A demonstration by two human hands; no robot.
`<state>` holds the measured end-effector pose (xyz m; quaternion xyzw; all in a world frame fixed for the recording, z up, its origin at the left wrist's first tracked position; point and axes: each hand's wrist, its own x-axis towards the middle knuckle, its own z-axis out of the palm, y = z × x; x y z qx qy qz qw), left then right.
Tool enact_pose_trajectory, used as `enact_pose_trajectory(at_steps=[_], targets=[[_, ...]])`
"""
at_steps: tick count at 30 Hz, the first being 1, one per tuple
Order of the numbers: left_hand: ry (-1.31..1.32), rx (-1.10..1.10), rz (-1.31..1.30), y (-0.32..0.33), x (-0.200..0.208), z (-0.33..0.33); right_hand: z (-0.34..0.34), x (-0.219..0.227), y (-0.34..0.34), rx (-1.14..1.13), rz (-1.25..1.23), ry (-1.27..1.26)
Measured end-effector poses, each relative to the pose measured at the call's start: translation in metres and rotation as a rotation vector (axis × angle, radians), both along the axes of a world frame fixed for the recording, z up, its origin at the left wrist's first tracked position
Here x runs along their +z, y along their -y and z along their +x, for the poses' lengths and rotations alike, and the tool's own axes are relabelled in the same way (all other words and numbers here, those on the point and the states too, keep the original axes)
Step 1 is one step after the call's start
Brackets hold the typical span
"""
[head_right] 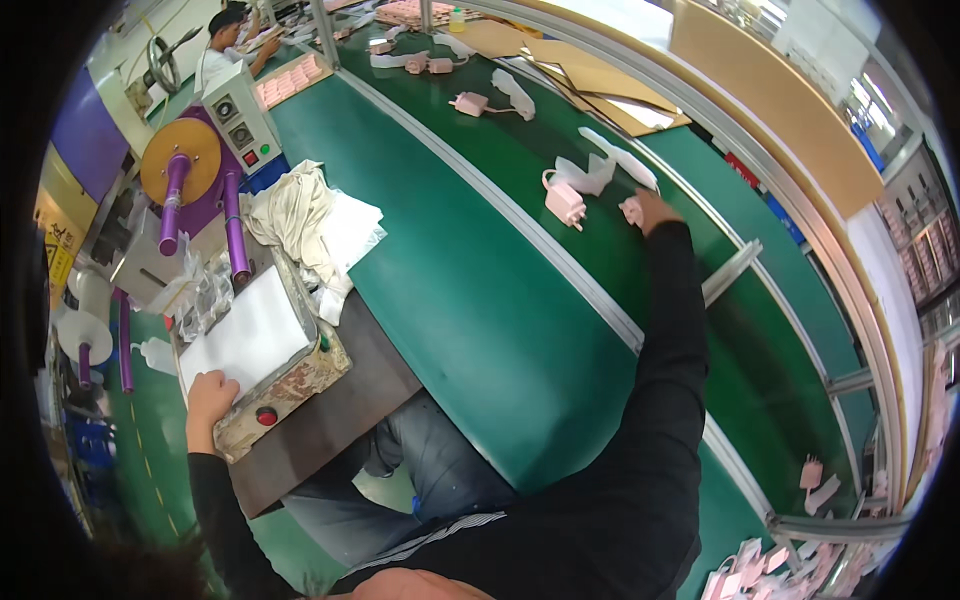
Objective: The worker takes small parts, processes them through a machine on the table, and places the results on a conveyor belt.
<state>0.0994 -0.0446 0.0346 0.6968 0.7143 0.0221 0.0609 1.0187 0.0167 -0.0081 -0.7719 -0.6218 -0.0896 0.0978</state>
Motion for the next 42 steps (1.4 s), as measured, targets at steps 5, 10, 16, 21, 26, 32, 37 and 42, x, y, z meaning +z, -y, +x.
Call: enact_pose_trajectory(at_steps=[5,10,16,21,26,32,37,42], targets=[[-0.046,0.079,0.115,0.027,0.016,-0.007,-0.077,0.028,-0.002,-0.064,-0.246,0.183],[0.063,0.017,0.348,0.031,-0.011,-0.013,-0.117,0.062,0.02,0.206,0.114,-0.941],[0.178,-0.035,0.569,0.043,-0.021,-0.029,-0.318,0.17,0.047,0.572,0.32,-0.79],[0.065,0.089,0.767,0.032,-0.028,-0.046,-0.468,0.186,0.065,0.953,-0.074,-0.757],[0.217,0.037,0.909,0.035,-0.037,-0.059,-0.62,0.111,0.042,1.013,-0.782,-1.009],[0.272,0.087,0.95,0.046,-0.037,-0.066,-0.771,0.059,-0.032,0.86,-0.569,-0.967],[0.305,0.085,0.862,0.045,-0.044,-0.068,-0.834,0.062,-0.064,0.956,-0.079,-0.302],[0.355,0.067,0.823,0.048,-0.039,-0.072,-0.864,0.064,-0.092,0.865,-0.081,-0.143]])
